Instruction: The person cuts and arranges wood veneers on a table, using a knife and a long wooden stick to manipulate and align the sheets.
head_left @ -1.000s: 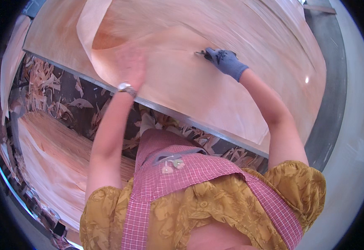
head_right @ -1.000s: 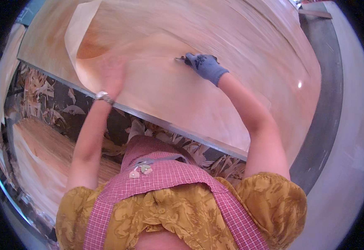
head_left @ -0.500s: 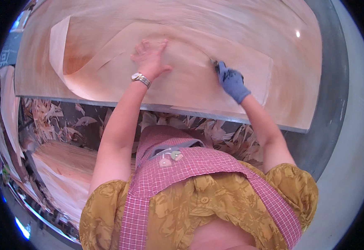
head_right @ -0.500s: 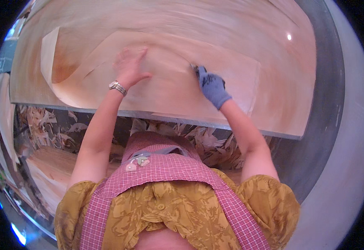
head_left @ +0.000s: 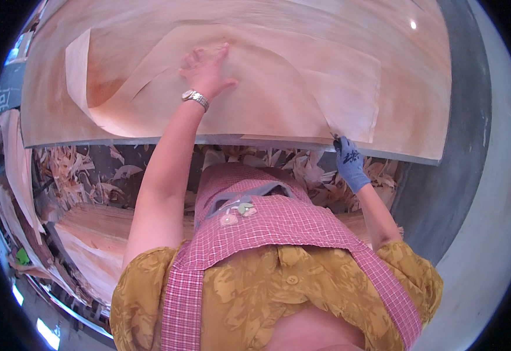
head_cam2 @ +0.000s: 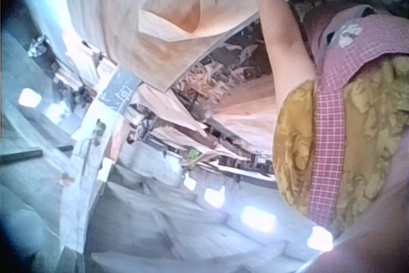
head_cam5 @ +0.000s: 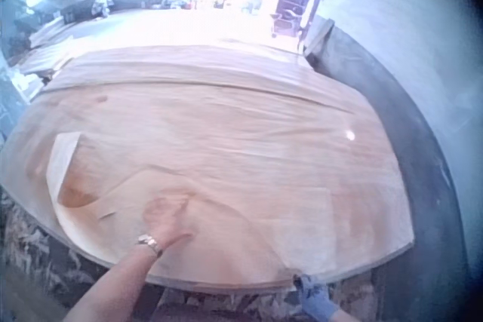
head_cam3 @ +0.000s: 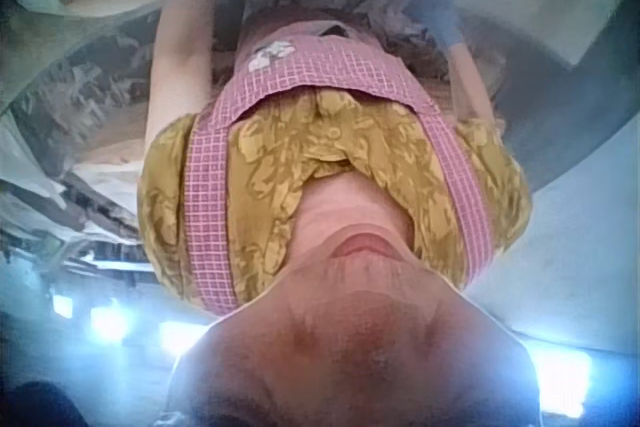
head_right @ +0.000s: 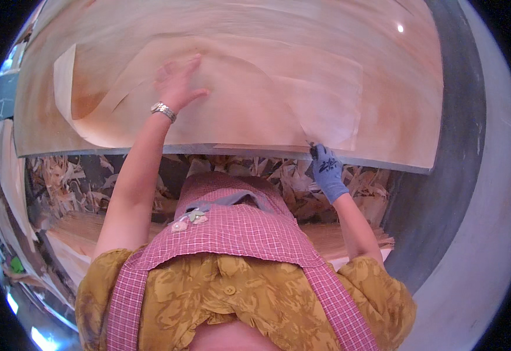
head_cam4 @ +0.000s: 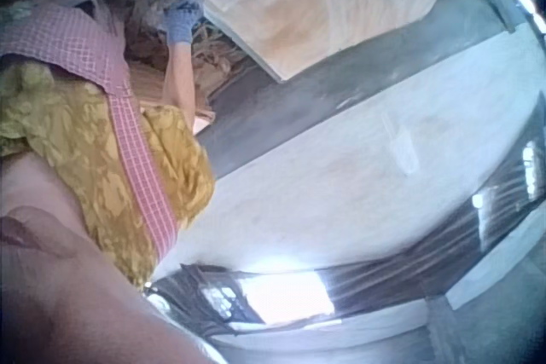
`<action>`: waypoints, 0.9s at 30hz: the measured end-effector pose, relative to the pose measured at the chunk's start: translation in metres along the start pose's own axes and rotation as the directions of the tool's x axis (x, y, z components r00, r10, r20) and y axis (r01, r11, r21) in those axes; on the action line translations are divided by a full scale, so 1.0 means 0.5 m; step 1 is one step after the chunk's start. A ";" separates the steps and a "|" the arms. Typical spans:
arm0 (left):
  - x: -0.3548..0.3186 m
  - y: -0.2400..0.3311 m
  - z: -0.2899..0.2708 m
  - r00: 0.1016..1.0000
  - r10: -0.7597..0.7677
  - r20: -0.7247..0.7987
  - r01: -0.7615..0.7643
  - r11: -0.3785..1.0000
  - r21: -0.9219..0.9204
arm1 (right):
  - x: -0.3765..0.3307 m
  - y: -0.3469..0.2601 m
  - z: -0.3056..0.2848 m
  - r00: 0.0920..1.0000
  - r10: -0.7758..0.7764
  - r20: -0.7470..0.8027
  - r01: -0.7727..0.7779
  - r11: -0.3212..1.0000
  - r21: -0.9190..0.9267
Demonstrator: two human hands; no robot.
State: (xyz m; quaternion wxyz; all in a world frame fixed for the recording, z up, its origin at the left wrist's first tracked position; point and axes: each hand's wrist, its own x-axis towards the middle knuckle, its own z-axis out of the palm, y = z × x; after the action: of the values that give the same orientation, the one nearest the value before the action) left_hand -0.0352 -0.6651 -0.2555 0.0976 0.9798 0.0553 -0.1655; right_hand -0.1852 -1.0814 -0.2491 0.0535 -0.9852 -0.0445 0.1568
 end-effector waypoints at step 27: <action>0.003 0.014 -0.010 0.999 -0.038 -0.003 0.038 0.999 -0.005 | 0.261 0.172 -0.112 0.935 -0.347 -0.066 0.347 0.938 -0.021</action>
State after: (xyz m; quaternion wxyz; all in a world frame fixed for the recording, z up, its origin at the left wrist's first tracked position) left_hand -0.0313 -0.6709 -0.2503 0.0969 0.9785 0.0743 -0.1659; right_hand -0.0378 -1.1580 -0.2459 0.0775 -0.9669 -0.2164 0.1105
